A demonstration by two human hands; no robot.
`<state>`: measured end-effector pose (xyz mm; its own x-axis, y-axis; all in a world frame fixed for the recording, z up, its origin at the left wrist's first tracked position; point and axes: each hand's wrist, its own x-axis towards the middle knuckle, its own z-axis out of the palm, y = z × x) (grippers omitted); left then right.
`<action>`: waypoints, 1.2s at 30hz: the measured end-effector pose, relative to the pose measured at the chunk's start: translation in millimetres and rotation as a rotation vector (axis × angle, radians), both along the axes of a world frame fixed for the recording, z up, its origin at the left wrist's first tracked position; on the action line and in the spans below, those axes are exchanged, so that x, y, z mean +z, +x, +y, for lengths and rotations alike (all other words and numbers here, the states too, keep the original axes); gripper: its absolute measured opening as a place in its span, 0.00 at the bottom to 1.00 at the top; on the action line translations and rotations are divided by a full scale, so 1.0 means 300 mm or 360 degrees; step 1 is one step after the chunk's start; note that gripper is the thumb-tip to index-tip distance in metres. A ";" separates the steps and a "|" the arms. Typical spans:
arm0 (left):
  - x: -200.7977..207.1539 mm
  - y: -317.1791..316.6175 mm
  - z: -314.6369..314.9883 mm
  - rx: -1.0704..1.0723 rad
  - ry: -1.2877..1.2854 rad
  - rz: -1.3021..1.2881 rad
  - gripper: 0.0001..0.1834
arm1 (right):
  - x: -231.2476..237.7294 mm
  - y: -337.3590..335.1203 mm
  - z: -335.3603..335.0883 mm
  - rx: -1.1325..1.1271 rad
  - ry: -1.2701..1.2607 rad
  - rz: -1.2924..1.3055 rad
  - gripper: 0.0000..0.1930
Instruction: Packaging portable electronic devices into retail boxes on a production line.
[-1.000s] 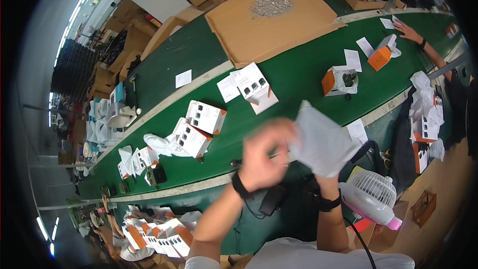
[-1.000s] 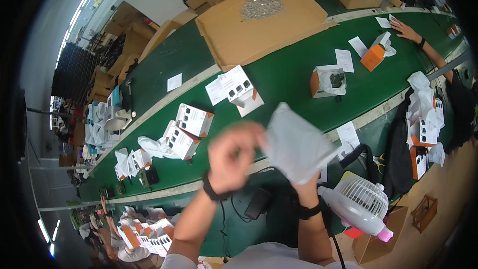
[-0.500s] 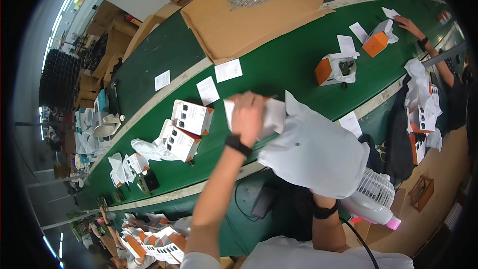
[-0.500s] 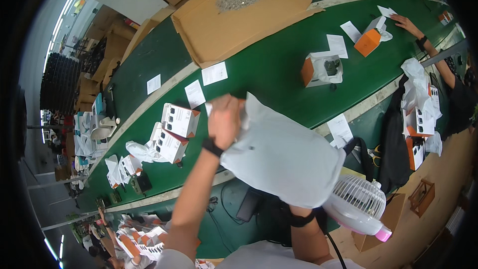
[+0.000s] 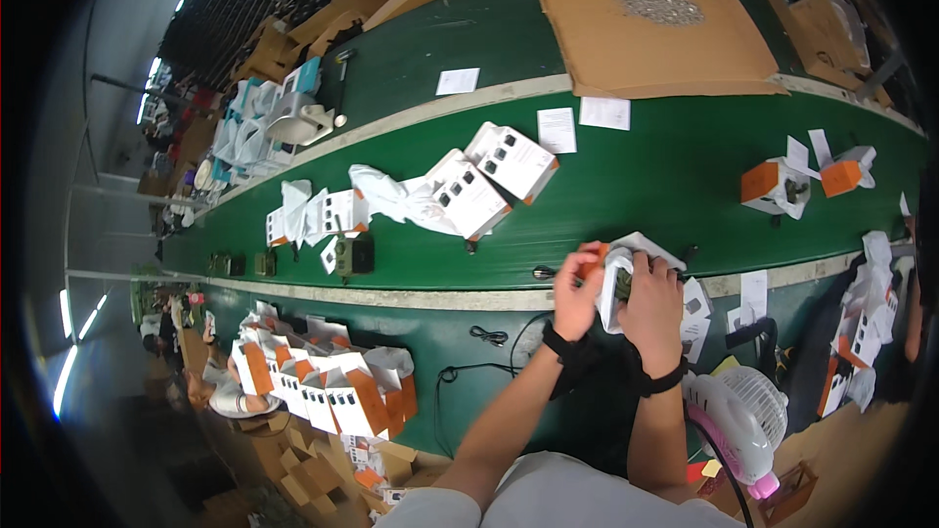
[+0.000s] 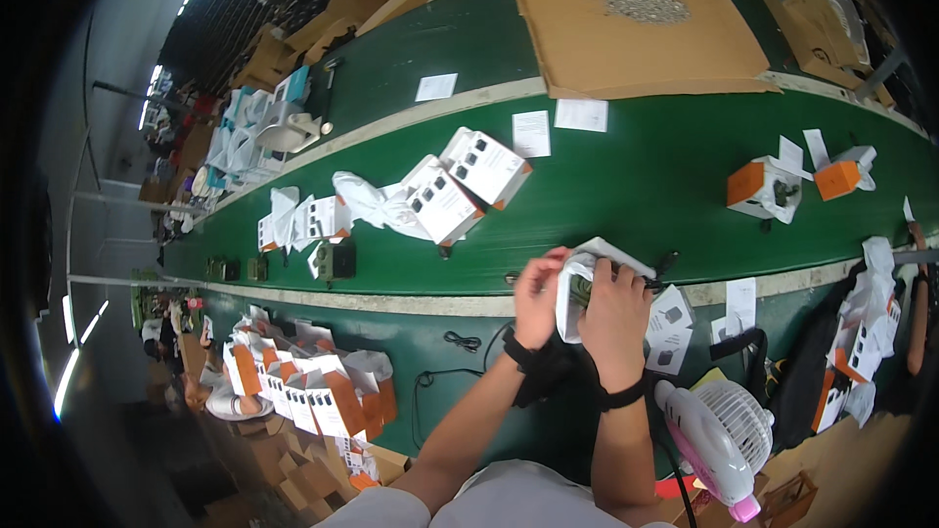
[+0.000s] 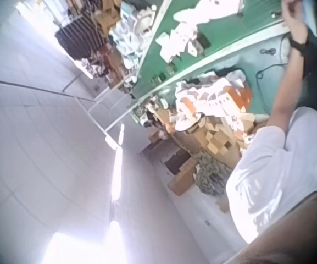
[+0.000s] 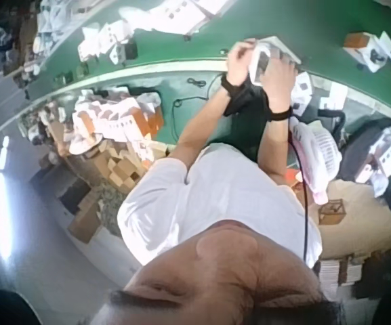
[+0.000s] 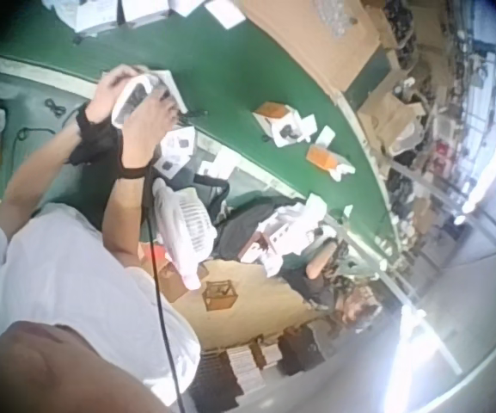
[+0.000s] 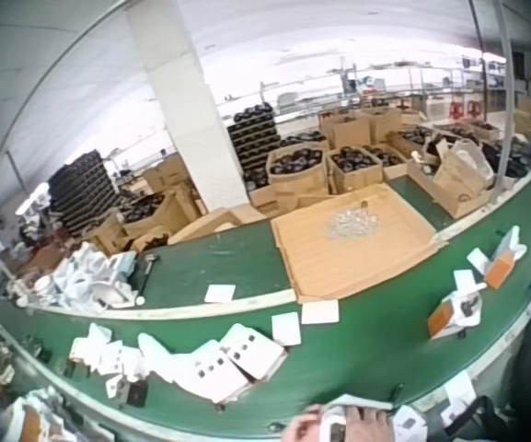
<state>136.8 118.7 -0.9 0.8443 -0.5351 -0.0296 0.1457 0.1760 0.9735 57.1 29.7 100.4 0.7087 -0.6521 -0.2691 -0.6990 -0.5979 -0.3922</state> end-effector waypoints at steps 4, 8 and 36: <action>-0.024 0.000 -0.017 -0.0021 0.0317 0.0081 0.23 | -0.035 0.000 0.027 -0.0125 -0.0198 -0.0400 0.26; -0.183 -0.005 -0.054 0.0051 0.0402 0.0025 0.27 | 0.041 -0.058 0.080 -0.0349 -0.0033 -0.1047 0.22; 0.387 0.343 0.626 0.0564 0.0035 0.0216 0.11 | 0.132 0.297 0.361 -0.0316 0.1695 -0.1558 0.23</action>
